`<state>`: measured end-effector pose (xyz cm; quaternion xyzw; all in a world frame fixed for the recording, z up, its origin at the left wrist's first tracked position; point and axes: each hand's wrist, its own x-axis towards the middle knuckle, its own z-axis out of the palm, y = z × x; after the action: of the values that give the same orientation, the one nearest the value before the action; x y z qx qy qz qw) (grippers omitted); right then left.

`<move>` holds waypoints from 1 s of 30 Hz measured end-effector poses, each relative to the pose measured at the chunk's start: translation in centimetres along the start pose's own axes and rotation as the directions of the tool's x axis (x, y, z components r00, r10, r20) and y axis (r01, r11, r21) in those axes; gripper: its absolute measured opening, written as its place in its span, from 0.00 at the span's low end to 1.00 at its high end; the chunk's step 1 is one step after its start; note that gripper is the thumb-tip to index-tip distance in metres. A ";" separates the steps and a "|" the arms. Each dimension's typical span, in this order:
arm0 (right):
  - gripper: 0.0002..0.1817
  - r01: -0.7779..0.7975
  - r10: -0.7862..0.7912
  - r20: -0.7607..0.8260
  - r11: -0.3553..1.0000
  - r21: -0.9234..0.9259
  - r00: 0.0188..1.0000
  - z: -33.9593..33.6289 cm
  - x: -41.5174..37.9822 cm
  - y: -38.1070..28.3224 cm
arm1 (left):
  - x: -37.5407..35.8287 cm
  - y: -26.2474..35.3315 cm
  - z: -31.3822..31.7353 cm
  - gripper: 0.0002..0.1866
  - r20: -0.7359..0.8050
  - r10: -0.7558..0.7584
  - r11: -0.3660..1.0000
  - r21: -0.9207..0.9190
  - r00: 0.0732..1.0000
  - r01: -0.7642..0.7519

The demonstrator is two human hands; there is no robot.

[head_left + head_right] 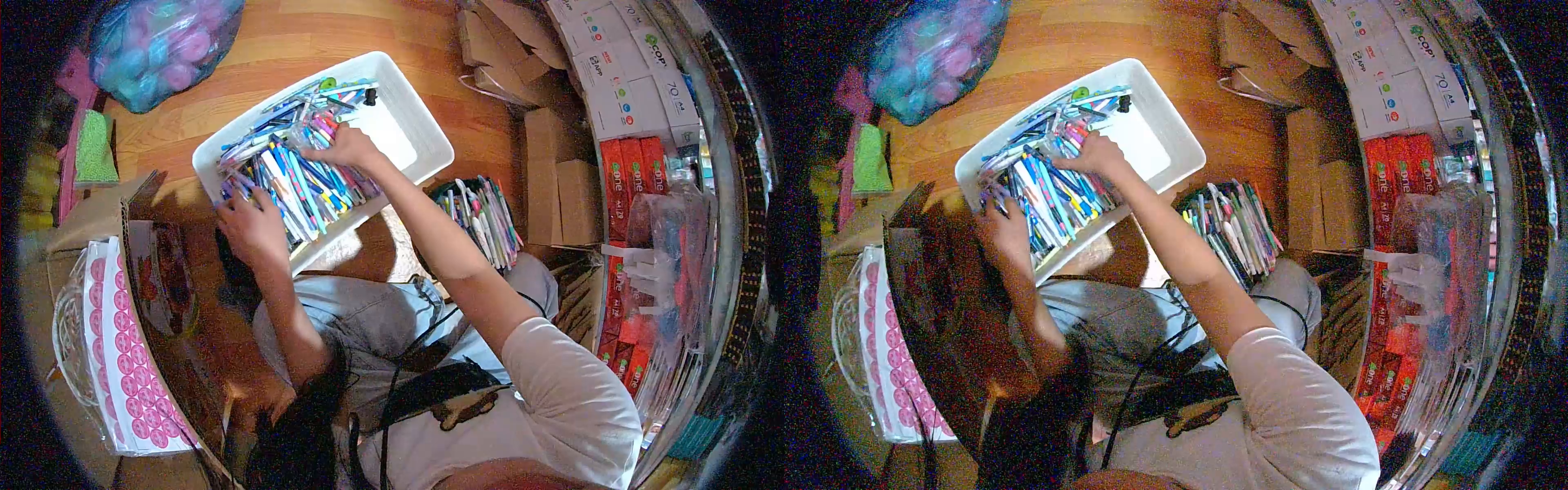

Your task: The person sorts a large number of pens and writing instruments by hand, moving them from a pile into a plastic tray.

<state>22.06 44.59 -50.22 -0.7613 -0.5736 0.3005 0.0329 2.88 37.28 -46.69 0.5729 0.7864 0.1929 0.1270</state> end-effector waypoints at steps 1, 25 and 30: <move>0.61 0.010 -0.011 -0.017 1.000 -0.005 1.000 0.2 0.1 0.0 | 0.4 -0.2 -0.3 0.26 -0.016 0.010 0.999 -0.038 1.000 -0.011; 0.31 -0.284 -0.167 0.436 0.548 0.787 0.884 -2.1 -2.6 0.4 | 1.2 0.1 3.4 0.41 0.082 -0.190 0.966 -0.161 0.978 0.201; 0.32 -0.322 -0.262 0.520 0.542 0.776 0.813 -0.8 -1.5 1.7 | 1.4 -0.1 3.9 0.49 0.168 -0.151 0.938 -0.286 0.974 0.195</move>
<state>23.72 42.92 -49.61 -0.5296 -0.3247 0.7548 0.2105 4.01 39.25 -50.21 0.4877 0.7842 0.2566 0.2853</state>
